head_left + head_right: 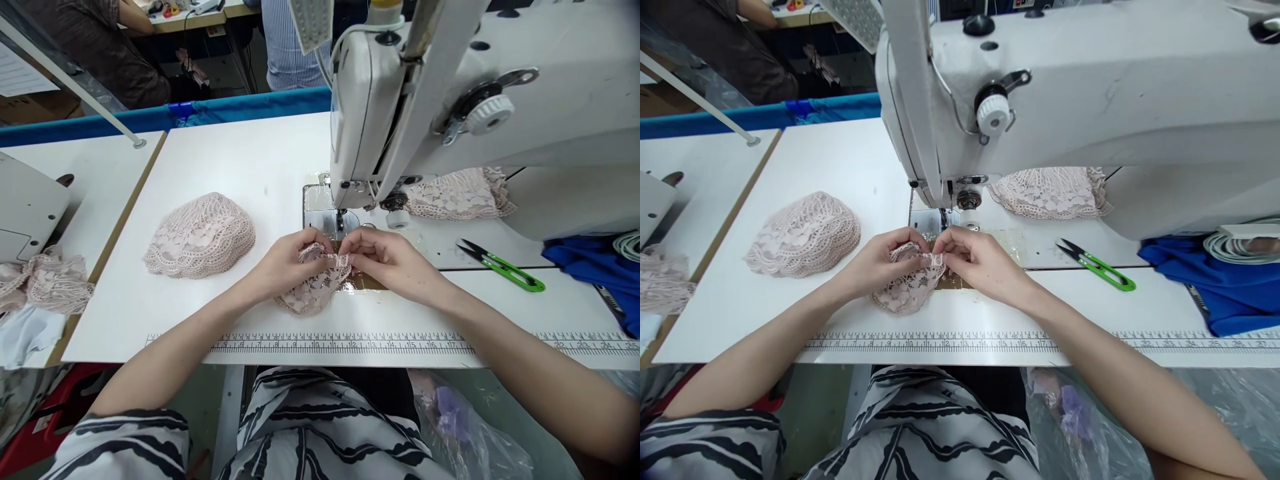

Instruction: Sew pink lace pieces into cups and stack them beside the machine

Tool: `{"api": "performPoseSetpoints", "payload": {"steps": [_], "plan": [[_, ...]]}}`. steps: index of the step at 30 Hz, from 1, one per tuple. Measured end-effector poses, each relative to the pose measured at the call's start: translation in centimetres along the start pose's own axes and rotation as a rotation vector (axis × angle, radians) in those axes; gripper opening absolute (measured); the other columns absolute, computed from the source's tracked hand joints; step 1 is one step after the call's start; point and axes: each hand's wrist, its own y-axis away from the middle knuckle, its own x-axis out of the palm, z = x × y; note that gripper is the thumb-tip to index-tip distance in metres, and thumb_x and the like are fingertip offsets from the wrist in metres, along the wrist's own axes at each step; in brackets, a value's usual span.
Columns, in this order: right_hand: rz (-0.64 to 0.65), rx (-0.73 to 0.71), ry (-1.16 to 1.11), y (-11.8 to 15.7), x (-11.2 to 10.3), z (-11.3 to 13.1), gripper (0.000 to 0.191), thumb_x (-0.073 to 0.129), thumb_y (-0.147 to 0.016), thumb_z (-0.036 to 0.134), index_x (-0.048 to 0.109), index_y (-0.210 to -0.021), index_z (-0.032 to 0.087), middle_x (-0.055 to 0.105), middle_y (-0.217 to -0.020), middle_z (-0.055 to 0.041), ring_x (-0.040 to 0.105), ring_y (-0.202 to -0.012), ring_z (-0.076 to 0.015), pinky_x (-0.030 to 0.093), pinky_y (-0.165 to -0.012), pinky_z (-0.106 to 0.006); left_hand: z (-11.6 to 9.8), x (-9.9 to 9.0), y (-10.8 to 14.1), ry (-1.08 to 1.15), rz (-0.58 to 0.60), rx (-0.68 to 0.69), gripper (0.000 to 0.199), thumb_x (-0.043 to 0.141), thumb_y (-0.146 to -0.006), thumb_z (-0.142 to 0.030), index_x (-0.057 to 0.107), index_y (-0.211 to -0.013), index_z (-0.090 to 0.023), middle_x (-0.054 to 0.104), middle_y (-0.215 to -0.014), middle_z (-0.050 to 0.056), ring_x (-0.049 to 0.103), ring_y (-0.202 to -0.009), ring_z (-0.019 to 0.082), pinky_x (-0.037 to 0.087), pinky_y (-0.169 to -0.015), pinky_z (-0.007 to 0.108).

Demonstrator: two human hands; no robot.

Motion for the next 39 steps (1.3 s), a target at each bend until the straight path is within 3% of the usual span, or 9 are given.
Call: {"api": "performPoseSetpoints", "payload": {"steps": [5,9,15,19,22,26,30,34,39], "plan": [[0.047,0.078,-0.12,0.0,0.0,-0.1,0.011,0.056,-0.091,0.027,0.057,-0.1,0.021,0.065,-0.076,0.0015,0.063,-0.055,-0.0129,0.047,-0.049,-0.025,-0.1,0.3,0.1,-0.041,-0.142,0.008,0.005,0.06,-0.091,-0.021,0.064,-0.093,-0.019,0.068,-0.087,0.0,0.061,-0.075,0.013,0.05,-0.069,0.026],[0.003,0.042,-0.083,-0.2,0.6,-0.3,0.023,0.069,-0.084,0.033,0.059,-0.099,0.02,0.063,-0.081,0.0006,0.064,-0.07,-0.0143,0.052,-0.061,-0.028,-0.1,0.9,0.5,-0.088,-0.197,0.047,0.011,0.053,-0.096,-0.021,0.062,-0.102,-0.021,0.066,-0.083,-0.001,0.055,-0.064,0.011,0.046,-0.059,0.023],[-0.059,0.033,0.033,-0.3,0.9,-0.7,0.02,0.073,-0.079,0.028,0.062,-0.094,0.019,0.063,-0.076,0.002,0.061,-0.066,-0.0135,0.051,-0.06,-0.027,-0.5,1.2,0.8,-0.112,-0.164,0.081,0.016,0.044,-0.102,-0.025,0.059,-0.108,-0.022,0.069,-0.097,0.001,0.064,-0.084,0.014,0.052,-0.073,0.026],[-0.08,0.122,-0.129,-0.2,0.6,-0.5,0.018,0.073,-0.08,0.029,0.062,-0.091,0.02,0.067,-0.07,0.0017,0.065,-0.055,-0.0146,0.055,-0.053,-0.028,-0.4,0.8,0.8,-0.142,-0.113,0.057,0.025,0.065,-0.092,-0.035,0.057,-0.112,-0.023,0.068,-0.103,0.001,0.064,-0.082,0.015,0.051,-0.067,0.025],[-0.139,0.114,-0.221,-0.3,0.7,-0.4,0.021,0.075,-0.079,0.032,0.063,-0.092,0.021,0.07,-0.071,0.0002,0.069,-0.059,-0.0174,0.061,-0.058,-0.032,0.0,1.0,0.7,-0.185,-0.155,0.087,0.02,0.07,-0.086,-0.026,0.057,-0.1,-0.022,0.067,-0.091,-0.002,0.061,-0.074,0.013,0.048,-0.064,0.023],[-0.2,-0.01,-0.12,-0.1,1.0,-0.5,0.014,0.074,-0.082,0.03,0.065,-0.088,0.021,0.072,-0.077,-0.0013,0.073,-0.073,-0.0192,0.062,-0.07,-0.033,0.7,1.4,0.6,-0.376,-0.271,0.297,0.012,0.062,-0.088,-0.017,0.051,-0.084,-0.02,0.06,-0.074,-0.004,0.053,-0.062,0.01,0.039,-0.055,0.021],[-0.275,-0.305,0.23,0.5,1.1,-0.6,0.008,0.064,-0.088,0.016,0.067,-0.093,0.022,0.072,-0.084,-0.0004,0.068,-0.073,-0.0145,0.058,-0.067,-0.027,1.3,1.6,0.6,-0.535,-0.348,0.561,0.014,0.053,-0.086,-0.009,0.047,-0.083,-0.021,0.057,-0.072,-0.003,0.048,-0.058,0.01,0.035,-0.052,0.022],[-0.291,-0.582,0.479,0.7,0.8,-0.7,0.014,0.057,-0.092,0.012,0.065,-0.098,0.021,0.071,-0.086,-0.0016,0.066,-0.071,-0.0129,0.056,-0.065,-0.025,1.4,1.5,0.5,-0.55,-0.373,0.608,0.017,0.051,-0.083,-0.006,0.047,-0.085,-0.023,0.057,-0.069,-0.003,0.049,-0.057,0.011,0.037,-0.053,0.023],[-0.255,-0.653,0.584,0.5,0.5,-0.8,0.014,0.055,-0.093,0.013,0.065,-0.096,0.021,0.07,-0.082,-0.0016,0.067,-0.072,-0.0139,0.056,-0.065,-0.026,1.3,1.5,0.6,-0.542,-0.379,0.592,0.018,0.052,-0.083,-0.006,0.047,-0.084,-0.023,0.058,-0.069,-0.003,0.05,-0.057,0.011,0.038,-0.052,0.023]]}}
